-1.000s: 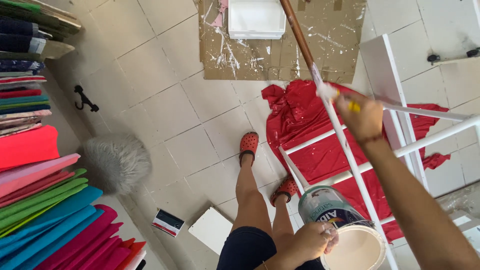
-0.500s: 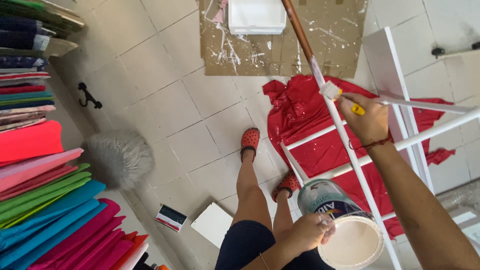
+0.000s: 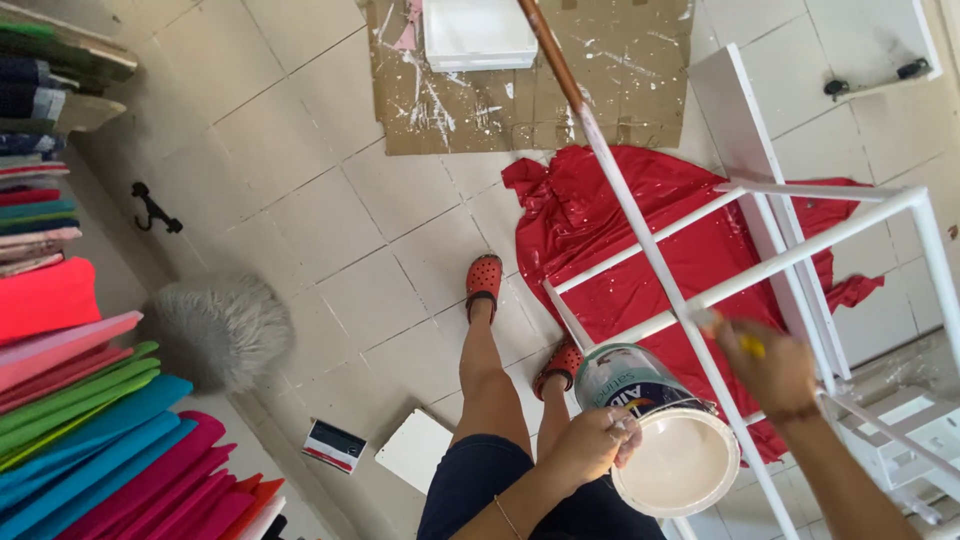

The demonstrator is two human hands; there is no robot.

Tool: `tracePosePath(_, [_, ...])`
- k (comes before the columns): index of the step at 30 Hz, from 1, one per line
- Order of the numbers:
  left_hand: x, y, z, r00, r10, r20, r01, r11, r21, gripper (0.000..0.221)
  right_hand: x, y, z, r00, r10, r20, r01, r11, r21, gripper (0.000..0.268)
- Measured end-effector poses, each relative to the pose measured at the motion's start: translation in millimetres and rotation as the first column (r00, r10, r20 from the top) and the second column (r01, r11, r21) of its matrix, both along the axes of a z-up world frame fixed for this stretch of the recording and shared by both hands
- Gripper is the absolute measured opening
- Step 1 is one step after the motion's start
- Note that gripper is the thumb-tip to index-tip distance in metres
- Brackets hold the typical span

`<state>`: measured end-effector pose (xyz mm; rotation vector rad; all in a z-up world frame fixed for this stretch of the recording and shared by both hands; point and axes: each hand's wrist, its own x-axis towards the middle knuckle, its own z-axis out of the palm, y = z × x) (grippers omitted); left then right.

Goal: Painting a brown rod and a white frame with white paint using a brush

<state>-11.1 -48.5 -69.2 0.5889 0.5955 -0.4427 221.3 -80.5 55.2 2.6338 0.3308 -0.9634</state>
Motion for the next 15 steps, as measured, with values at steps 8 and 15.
tracePosePath(8, [2.0, 41.3, 43.0, 0.993, 0.102, -0.065, -0.118, 0.933, -0.339, 0.032, 29.0, 87.0, 15.7, 0.909, -0.391, -0.145, 0.354, 0.539, 0.764, 0.018])
tracePosePath(15, [3.2, 44.2, 51.4, 0.995, 0.093, 0.035, -0.091, 0.994, -0.058, 0.022, -31.0, -41.3, 29.4, 0.804, -0.564, -0.191, 0.584, 0.684, 0.437, 0.037])
